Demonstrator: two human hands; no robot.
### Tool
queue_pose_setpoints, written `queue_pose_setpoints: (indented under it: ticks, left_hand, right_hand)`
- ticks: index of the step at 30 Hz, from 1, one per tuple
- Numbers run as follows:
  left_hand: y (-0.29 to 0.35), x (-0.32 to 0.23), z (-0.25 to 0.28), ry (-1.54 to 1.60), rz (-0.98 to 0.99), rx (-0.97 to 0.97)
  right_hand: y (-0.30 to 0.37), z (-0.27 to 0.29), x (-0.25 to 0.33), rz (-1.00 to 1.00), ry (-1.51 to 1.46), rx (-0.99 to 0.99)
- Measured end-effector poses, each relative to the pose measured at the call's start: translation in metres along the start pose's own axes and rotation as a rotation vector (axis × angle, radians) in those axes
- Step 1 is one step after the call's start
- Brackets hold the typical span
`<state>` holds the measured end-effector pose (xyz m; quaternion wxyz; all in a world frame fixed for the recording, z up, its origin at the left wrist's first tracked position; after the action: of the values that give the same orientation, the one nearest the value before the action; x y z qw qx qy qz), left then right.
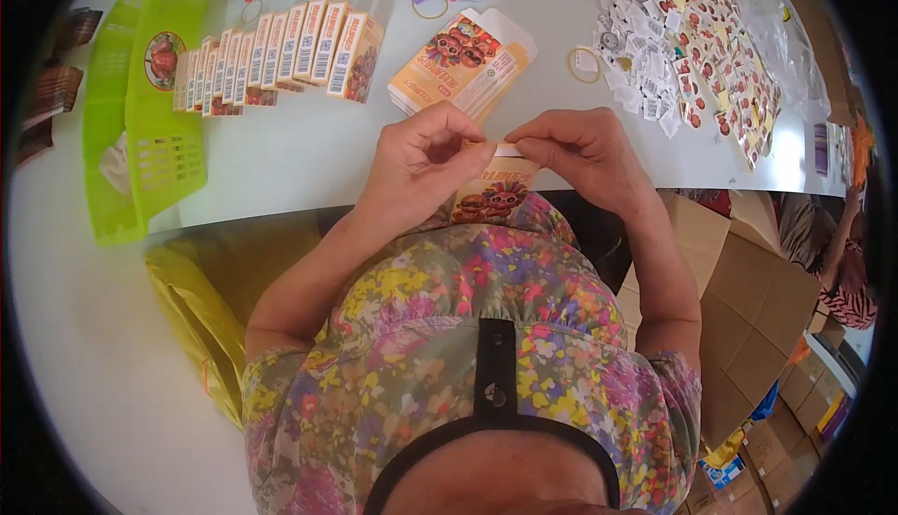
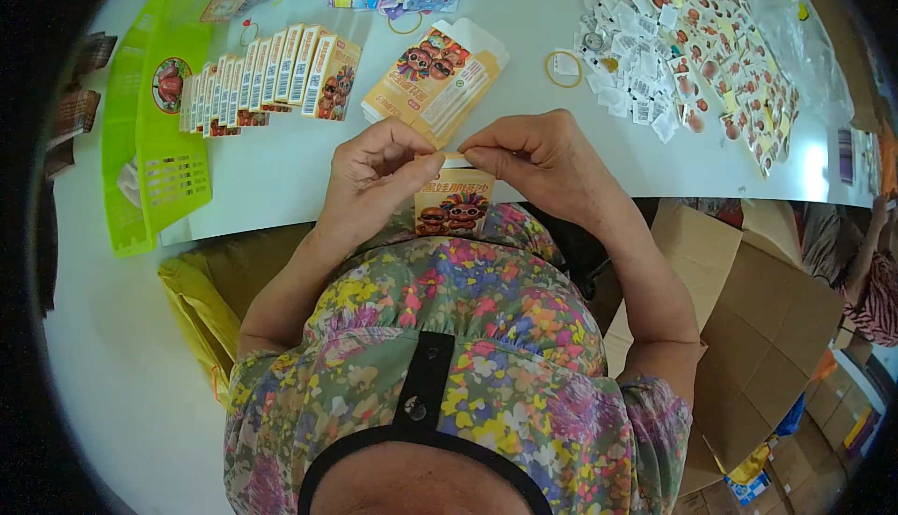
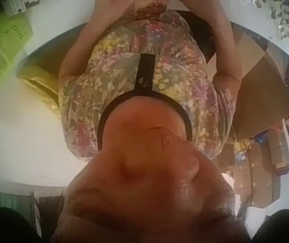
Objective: Packaging small items into paper bags and placing them into a shipping box.
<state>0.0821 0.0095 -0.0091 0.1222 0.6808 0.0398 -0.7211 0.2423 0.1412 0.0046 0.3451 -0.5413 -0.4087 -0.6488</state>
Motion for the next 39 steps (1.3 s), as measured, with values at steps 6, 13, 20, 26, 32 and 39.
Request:
queue_pose_setpoints:
  ticks: [6, 13, 20, 26, 32, 39]
  left_hand:
    - [0.000, -0.003, 0.003, -0.031, 0.011, 0.023]
    - [0.019, 0.003, -0.001, -0.361, -0.228, 0.002]
    - [-0.023, -0.015, 0.027, -0.885, -0.655, -0.321]
    - [-0.051, 0.017, 0.013, -1.313, -0.211, -0.214]
    - [-0.018, 0.030, -0.019, -1.140, -0.276, -0.231]
    - [-0.021, 0.029, -0.017, -1.037, -0.234, -0.206]
  right_hand:
    - [0.003, -0.005, 0.000, -0.021, 0.000, -0.017]
    - [0.030, -0.025, -0.012, 0.345, 0.243, -0.099]
    - [0.043, -0.005, -0.028, 0.200, -0.137, -0.335]
    - [0.032, 0.041, -0.020, 0.365, -0.588, -0.502]
    - [-0.086, 0.029, 0.018, 0.259, -0.298, -0.106]
    - [-0.180, -0.027, -0.029, 0.235, 0.086, 0.254]
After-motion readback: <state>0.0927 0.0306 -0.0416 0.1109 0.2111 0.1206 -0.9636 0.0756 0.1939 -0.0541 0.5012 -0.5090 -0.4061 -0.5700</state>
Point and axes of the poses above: each hand's wrist, its own y-axis away from the middle knuckle, its own z-axis out of the back of the hand, x = y × z, the point moved 2 cm from there along -y, towards the middle knuckle, and after that the axes turned 11 degrees about -y, right-handed, at the moved point
